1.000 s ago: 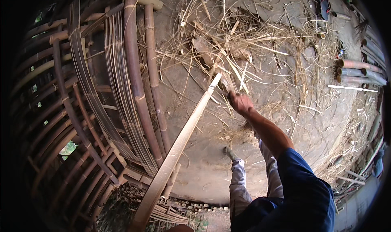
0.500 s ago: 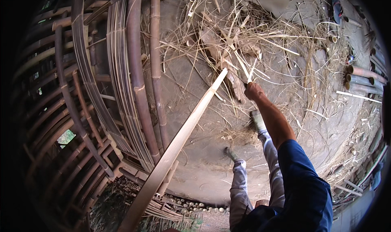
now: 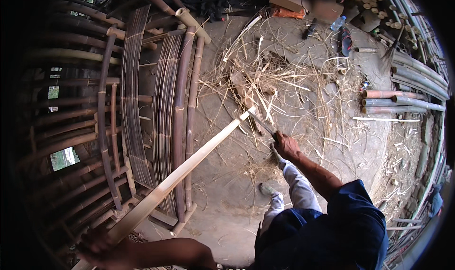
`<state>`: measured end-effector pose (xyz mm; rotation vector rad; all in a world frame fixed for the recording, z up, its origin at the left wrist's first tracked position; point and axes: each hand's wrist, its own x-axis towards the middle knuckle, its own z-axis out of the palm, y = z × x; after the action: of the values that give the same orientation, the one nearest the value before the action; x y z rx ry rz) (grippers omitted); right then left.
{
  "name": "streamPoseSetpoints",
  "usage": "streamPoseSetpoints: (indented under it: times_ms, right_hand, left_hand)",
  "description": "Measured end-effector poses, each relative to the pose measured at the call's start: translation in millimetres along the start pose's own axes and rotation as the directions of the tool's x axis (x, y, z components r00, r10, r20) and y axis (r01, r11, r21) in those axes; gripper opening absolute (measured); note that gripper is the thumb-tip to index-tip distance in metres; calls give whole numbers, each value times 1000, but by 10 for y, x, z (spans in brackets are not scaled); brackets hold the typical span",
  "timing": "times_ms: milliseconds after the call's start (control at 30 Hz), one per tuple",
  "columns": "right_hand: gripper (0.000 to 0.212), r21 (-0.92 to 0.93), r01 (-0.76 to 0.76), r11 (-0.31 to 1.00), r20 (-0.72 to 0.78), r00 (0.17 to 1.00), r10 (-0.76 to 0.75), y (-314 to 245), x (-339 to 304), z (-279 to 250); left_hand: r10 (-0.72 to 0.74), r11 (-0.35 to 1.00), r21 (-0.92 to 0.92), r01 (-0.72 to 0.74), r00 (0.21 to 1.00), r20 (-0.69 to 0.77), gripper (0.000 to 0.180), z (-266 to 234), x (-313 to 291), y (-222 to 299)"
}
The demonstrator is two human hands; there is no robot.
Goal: The person uses a knife to split long bamboo poles into thin strips. They hold the bamboo vertically and repeatedly strike it with the knife to separate the material, then place the finished strips onto a nearby rack.
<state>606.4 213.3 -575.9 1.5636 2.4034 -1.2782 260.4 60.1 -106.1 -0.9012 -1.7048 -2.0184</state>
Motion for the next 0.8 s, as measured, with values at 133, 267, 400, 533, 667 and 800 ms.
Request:
streamPoseSetpoints:
  times_ms: [133,267,400,533,667,800]
  right_hand:
    - [29,-59,227,972,60,973,-224,-376,-891,-246]
    - [31,-314,-329,891,83,925,371,41,-1649,-281]
    - [24,-211,-436,875,37,891,453,98,-3334,-344]
    - [30,295,-352,888,55,934,352,-53,-5145,137]
    - [25,555,-386,737,137,916,376,-497,-6795,453]
    - [28,581,-292,760,45,944,328,-747,-7931,705]
  left_hand:
    - [146,985,108,-134,983,-112,39,-2403,863,1989]
    - [288,953,181,-242,910,-297,38,-3614,767,3197]
    - [295,953,190,-235,864,-409,37,-4664,478,3904]
    - [120,989,135,-53,827,-549,37,-5217,-12,3735]
    - [-207,978,-116,173,875,-438,33,-4758,-736,2822]
    - [-298,954,-27,297,946,-128,46,-4308,-1506,2591]
